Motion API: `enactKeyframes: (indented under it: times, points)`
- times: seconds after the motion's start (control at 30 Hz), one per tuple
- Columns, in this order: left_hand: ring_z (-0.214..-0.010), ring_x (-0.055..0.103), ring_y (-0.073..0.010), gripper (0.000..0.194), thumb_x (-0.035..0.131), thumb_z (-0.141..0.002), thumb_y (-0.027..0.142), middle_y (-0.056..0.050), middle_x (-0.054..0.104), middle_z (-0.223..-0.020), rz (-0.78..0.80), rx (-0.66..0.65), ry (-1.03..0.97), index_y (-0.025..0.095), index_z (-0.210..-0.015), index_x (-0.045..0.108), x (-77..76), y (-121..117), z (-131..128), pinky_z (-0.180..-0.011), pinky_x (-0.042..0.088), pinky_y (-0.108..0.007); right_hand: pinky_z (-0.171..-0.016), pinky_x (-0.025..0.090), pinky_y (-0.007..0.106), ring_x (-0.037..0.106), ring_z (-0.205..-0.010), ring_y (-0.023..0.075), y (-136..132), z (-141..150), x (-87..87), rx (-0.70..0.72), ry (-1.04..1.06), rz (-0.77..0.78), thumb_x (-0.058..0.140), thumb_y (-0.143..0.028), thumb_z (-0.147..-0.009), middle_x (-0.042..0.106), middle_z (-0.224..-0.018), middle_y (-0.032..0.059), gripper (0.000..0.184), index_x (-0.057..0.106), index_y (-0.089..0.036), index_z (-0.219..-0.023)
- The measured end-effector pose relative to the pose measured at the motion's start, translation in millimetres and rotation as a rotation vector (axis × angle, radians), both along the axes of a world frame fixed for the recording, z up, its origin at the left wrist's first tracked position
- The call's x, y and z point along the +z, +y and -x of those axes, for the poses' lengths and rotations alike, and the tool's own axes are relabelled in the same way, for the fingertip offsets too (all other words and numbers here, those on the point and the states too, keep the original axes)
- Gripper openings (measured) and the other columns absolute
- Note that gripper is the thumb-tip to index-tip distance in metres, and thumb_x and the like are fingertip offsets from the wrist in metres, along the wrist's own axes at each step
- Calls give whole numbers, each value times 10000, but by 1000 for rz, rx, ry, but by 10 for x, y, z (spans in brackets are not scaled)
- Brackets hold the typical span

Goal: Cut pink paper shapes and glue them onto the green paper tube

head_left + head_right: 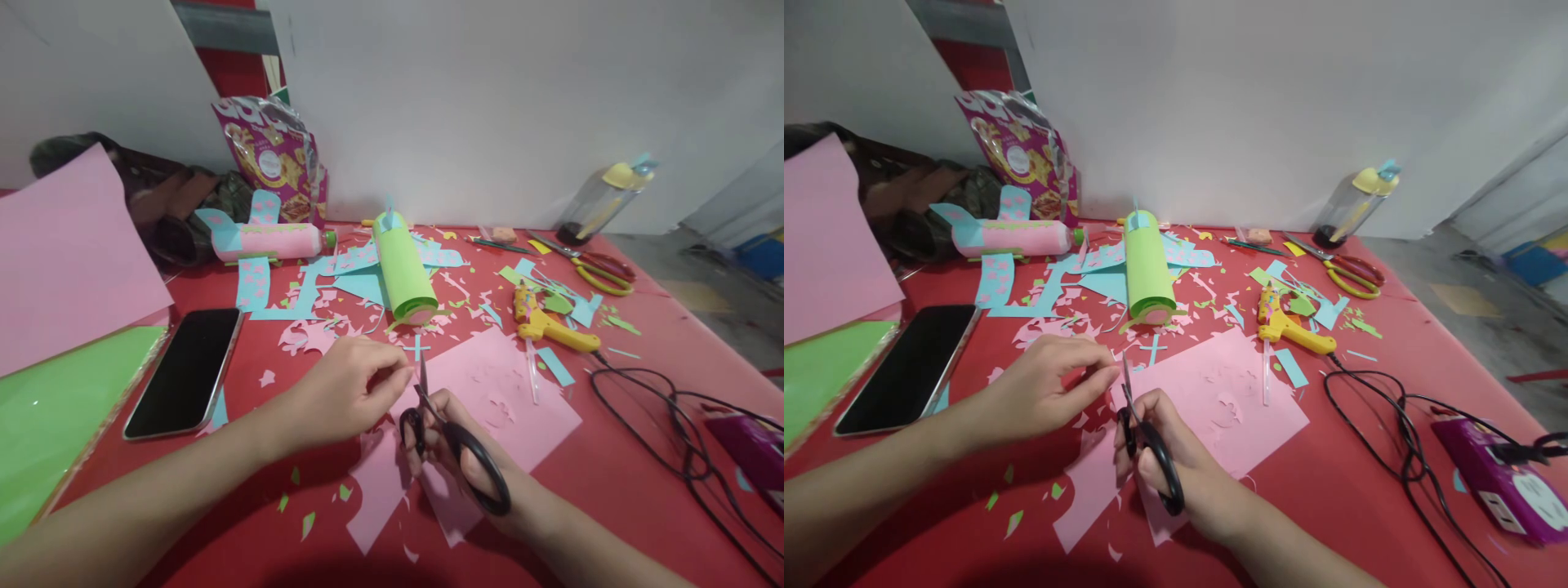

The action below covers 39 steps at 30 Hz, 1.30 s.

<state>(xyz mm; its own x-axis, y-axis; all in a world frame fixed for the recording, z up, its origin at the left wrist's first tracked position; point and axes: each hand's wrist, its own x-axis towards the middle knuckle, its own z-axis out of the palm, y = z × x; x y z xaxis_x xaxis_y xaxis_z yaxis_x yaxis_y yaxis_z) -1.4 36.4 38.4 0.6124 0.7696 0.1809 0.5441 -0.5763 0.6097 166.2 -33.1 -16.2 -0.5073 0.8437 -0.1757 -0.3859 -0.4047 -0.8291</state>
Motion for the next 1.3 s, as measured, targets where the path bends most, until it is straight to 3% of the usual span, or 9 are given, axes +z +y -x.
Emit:
enactKeyframes:
  times: [0.27,0.57,0.9,1.3]
  points:
    - [-463,393,-69,263,396,-808,205,32,466,-491,21,17,-17,148,-571,492,1,5,-8,-488,305,-189,-612,360,270,463,-639,111,13,-5,17,25,61,-37,588,-532,-686,461,-747,-14,405,385,-219,-844]
    - [-458,384,-63,251,400,-794,198,45,447,-486,115,44,-56,147,-559,472,-7,-7,-6,-479,308,-178,-612,350,288,446,-632,112,31,-11,130,54,-12,-78,557,-539,-709,446,-746,-13,396,356,-221,-832]
    - [-485,384,-59,218,403,-779,185,52,435,-507,229,72,-101,149,-568,445,23,-15,-14,-492,313,-164,-591,325,287,442,-596,111,20,-4,49,46,-45,-128,506,-506,-768,469,-691,-22,336,341,-221,-832]
    - [-481,353,-55,241,402,-785,195,60,387,-496,271,86,-142,155,-548,395,16,-22,-23,-476,294,-158,-591,315,282,414,-593,105,36,0,122,53,-77,-162,530,-539,-732,459,-661,-32,391,315,-222,-811]
